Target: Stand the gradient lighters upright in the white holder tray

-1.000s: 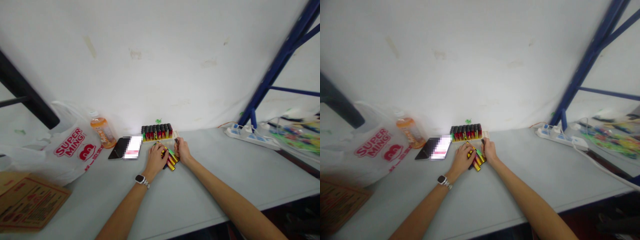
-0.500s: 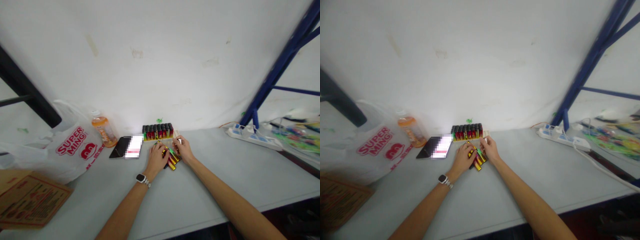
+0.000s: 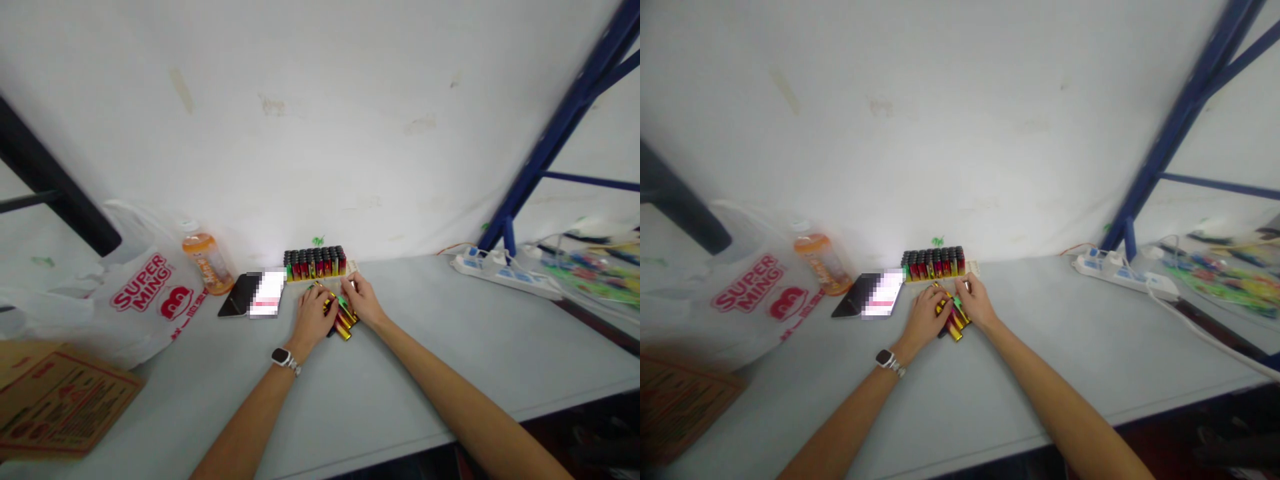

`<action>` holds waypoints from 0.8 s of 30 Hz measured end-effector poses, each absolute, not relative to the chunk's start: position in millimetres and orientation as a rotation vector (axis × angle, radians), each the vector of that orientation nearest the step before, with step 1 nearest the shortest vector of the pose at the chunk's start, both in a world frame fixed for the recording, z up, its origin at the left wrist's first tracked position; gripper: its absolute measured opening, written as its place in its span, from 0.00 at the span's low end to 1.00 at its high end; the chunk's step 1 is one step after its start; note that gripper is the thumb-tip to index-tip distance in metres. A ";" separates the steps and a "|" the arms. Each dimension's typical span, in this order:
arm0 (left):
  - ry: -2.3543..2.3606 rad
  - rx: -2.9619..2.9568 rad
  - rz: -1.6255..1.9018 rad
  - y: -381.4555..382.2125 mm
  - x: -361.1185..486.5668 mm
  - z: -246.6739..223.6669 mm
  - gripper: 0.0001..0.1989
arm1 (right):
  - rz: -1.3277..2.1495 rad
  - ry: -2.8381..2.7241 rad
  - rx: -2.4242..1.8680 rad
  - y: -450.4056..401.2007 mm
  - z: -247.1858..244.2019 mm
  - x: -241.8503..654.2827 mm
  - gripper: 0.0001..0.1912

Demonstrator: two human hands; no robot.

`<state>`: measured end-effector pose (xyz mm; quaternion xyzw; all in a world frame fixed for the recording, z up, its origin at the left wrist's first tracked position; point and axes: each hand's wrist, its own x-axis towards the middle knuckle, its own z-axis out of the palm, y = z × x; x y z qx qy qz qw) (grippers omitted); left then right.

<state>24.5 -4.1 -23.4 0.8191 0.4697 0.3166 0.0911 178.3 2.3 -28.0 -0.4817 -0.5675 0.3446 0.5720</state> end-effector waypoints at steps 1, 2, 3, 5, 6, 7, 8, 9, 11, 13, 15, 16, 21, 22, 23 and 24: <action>1.396 2.434 0.942 -4.0 24.5 -23.7 0.06 | 0.817 -1.329 -1.121 2.3 -26.2 178.8 0.22; 1.394 2.436 0.942 -4.0 24.5 -23.9 0.06 | 0.823 -1.325 -1.112 2.5 -24.7 179.3 0.21; 1.392 2.437 0.942 -4.1 24.5 -23.9 0.06 | 0.819 -1.320 -1.106 2.7 -23.7 179.9 0.21; 1.396 2.435 0.943 -4.5 24.7 -23.4 0.06 | 0.770 -1.315 -1.119 3.8 -24.2 181.0 0.19; 1.399 2.433 0.942 -4.8 24.7 -23.1 0.07 | 0.736 -1.311 -1.136 4.6 -25.7 181.6 0.16; 1.401 2.432 0.941 -5.0 24.8 -22.8 0.07 | 0.709 -1.300 -1.153 5.7 -27.9 182.2 0.12; 1.401 2.432 0.942 -5.2 24.9 -22.5 0.07 | 0.695 -1.280 -1.168 6.8 -30.5 182.9 0.10; 1.400 2.433 0.944 -5.2 25.0 -22.4 0.07 | 0.694 -1.256 -1.178 8.1 -33.2 183.6 0.10; 1.398 2.440 0.947 -4.9 25.0 -22.7 0.07 | 0.705 -1.220 -1.173 10.7 -37.6 185.4 0.11; 1.401 2.443 0.942 -4.5 25.1 -23.1 0.06 | 0.713 -1.215 -1.128 12.8 -40.2 187.3 0.10; 1.403 2.443 0.934 -4.3 25.1 -23.3 0.06 | 0.729 -1.216 -1.058 14.3 -41.7 188.8 0.10; 1.402 2.442 0.933 -4.4 25.1 -23.2 0.06 | 0.745 -1.214 -1.025 14.9 -42.6 189.2 0.11; 1.399 2.432 0.939 -5.2 24.8 -22.2 0.06 | 0.867 -1.240 -1.039 18.3 -48.7 189.1 0.10; 1.399 2.427 0.941 -5.2 24.7 -22.2 0.06 | 0.879 -1.255 -1.062 18.6 -48.7 189.1 0.09; 1.399 2.424 0.942 -5.2 24.6 -22.4 0.07 | 0.882 -1.273 -1.079 18.7 -47.8 189.3 0.09; 1.399 2.422 0.941 -5.1 24.5 -22.7 0.07 | 0.877 -1.297 -1.088 18.3 -46.3 189.7 0.10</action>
